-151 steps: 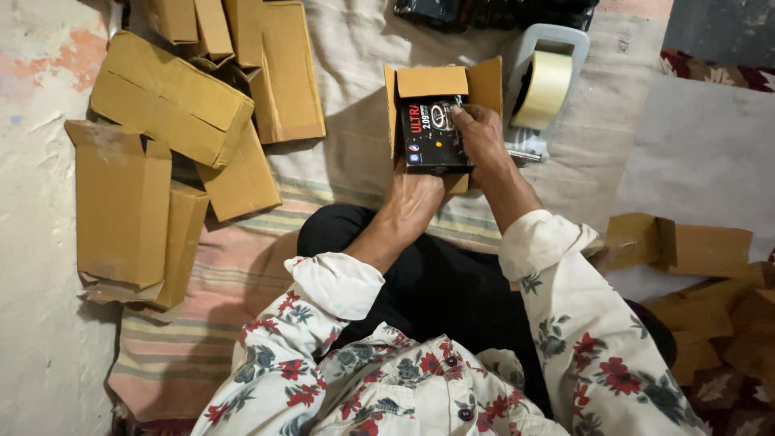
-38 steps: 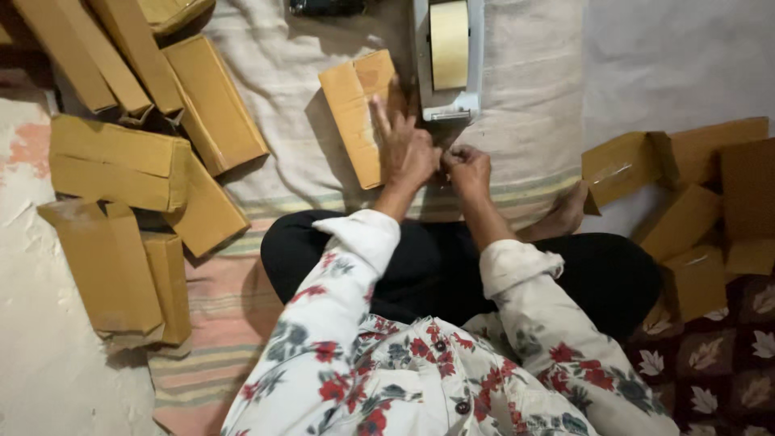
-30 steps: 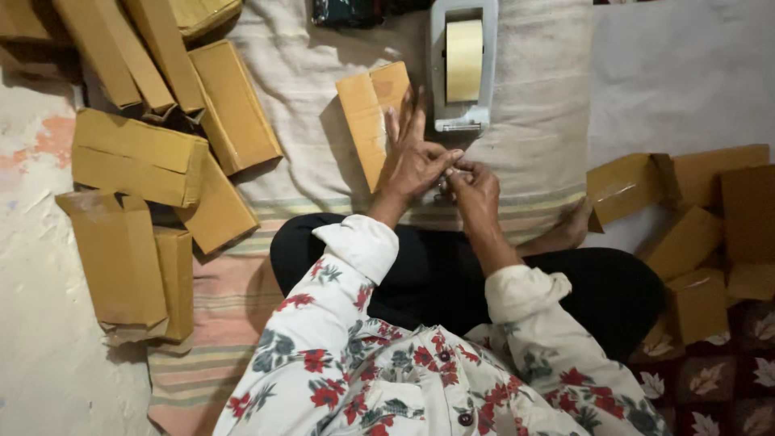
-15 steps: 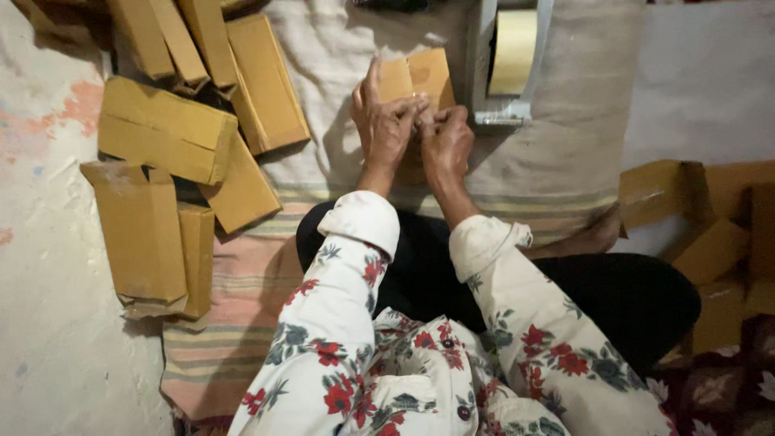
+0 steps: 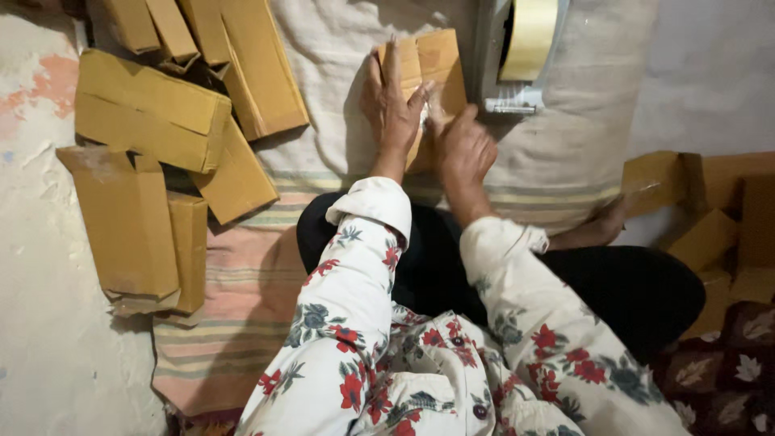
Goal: The person unpacks smartwatch boxes, removes the watch and accessories from the inner tray, places them into small cardboard shipping boxes, and seals the boxes with packing tape. The person repeats this process for multiple units.
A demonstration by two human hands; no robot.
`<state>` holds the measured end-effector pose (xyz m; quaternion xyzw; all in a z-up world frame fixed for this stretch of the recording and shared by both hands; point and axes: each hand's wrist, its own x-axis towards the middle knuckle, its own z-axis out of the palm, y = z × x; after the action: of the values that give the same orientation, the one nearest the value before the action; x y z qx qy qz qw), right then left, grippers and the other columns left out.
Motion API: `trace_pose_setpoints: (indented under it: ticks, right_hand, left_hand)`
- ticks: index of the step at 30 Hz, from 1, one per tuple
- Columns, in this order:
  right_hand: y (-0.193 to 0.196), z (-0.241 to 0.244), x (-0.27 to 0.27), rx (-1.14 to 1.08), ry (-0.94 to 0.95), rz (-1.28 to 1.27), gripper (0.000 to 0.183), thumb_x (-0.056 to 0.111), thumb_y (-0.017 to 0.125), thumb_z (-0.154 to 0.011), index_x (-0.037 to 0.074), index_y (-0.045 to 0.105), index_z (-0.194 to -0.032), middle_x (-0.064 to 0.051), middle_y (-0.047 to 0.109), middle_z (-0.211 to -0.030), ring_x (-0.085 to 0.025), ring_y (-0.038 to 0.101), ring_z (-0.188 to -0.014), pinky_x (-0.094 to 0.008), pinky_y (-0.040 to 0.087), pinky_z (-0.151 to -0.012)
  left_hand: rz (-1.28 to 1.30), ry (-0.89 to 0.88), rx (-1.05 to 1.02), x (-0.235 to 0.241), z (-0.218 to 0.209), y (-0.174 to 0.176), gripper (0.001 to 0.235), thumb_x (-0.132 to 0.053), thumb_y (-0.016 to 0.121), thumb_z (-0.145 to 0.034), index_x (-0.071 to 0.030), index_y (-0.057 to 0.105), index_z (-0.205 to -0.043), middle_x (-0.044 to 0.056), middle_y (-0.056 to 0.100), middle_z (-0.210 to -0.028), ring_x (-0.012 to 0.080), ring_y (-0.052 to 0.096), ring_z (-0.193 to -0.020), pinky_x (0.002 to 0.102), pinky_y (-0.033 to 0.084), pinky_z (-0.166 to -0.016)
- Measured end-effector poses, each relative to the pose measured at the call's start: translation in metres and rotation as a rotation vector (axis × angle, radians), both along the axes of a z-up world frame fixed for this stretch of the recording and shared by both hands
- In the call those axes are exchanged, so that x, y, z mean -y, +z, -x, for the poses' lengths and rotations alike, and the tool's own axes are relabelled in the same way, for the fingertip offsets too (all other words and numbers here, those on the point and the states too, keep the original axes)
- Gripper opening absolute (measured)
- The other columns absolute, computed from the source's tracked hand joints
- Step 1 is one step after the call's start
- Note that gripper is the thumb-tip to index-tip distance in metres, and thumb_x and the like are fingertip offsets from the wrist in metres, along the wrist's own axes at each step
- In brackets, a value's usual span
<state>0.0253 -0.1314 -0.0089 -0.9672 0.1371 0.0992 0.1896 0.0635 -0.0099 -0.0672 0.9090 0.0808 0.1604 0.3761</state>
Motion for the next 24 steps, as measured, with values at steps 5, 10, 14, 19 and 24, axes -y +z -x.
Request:
trace_pose_setpoints:
  ticks: [5, 10, 14, 19, 24]
  right_hand:
    - [0.015, 0.033, -0.010, 0.338, 0.532, 0.097, 0.072, 0.051, 0.060, -0.102, -0.004, 0.044, -0.146, -0.028, 0.042, -0.154, -0.040, 0.033, -0.148, -0.054, 0.026, -0.124]
    - [0.009, -0.010, -0.017, 0.110, 0.758, -0.012, 0.112, 0.076, 0.038, -0.095, -0.011, 0.018, -0.163, -0.026, 0.009, -0.172, -0.037, 0.002, -0.160, -0.049, -0.003, -0.129]
    - [-0.001, -0.065, -0.029, 0.162, 0.756, -0.024, 0.117, 0.081, 0.038, -0.091, -0.010, 0.018, -0.161, -0.029, 0.010, -0.169, -0.039, 0.003, -0.157, -0.051, -0.001, -0.127]
    - [0.005, -0.078, -0.029, 0.231, 0.799, 0.002, 0.117, 0.079, 0.040, -0.092, -0.012, 0.020, -0.163, -0.031, 0.010, -0.170, -0.042, 0.004, -0.159, -0.052, 0.000, -0.129]
    - [0.007, 0.000, -0.015, 0.211, 0.723, 0.029, 0.105, 0.068, 0.044, -0.097, -0.016, 0.025, -0.156, -0.032, 0.020, -0.167, -0.042, 0.011, -0.158, -0.052, 0.005, -0.129]
  left_hand:
    - [0.002, -0.035, -0.152, -0.023, -0.019, 0.004, 0.098, -0.042, 0.096, -0.070, -0.027, 0.038, -0.148, 0.018, 0.048, -0.142, 0.0348, 0.049, -0.131, 0.050, 0.040, -0.108]
    - [0.177, -0.058, -0.176, -0.036, -0.042, -0.021, 0.052, -0.029, 0.082, -0.085, -0.019, 0.057, -0.129, 0.015, 0.055, -0.128, 0.0327, 0.057, -0.120, 0.045, 0.048, -0.101]
    - [0.169, -0.012, -0.173, -0.042, -0.049, -0.048, 0.028, -0.037, 0.058, -0.106, -0.017, 0.064, -0.124, 0.012, 0.066, -0.125, 0.0318, 0.062, -0.118, 0.045, 0.050, -0.101]
    - [0.154, -0.027, -0.214, -0.043, -0.052, -0.042, 0.039, -0.048, 0.051, -0.106, -0.018, 0.062, -0.127, 0.012, 0.067, -0.125, 0.0331, 0.059, -0.119, 0.049, 0.044, -0.103]
    - [-0.179, -0.008, -0.438, -0.022, -0.048, 0.007, 0.073, -0.070, 0.070, -0.081, -0.012, 0.057, -0.125, 0.014, 0.058, -0.131, 0.0349, 0.048, -0.128, 0.051, 0.036, -0.106]
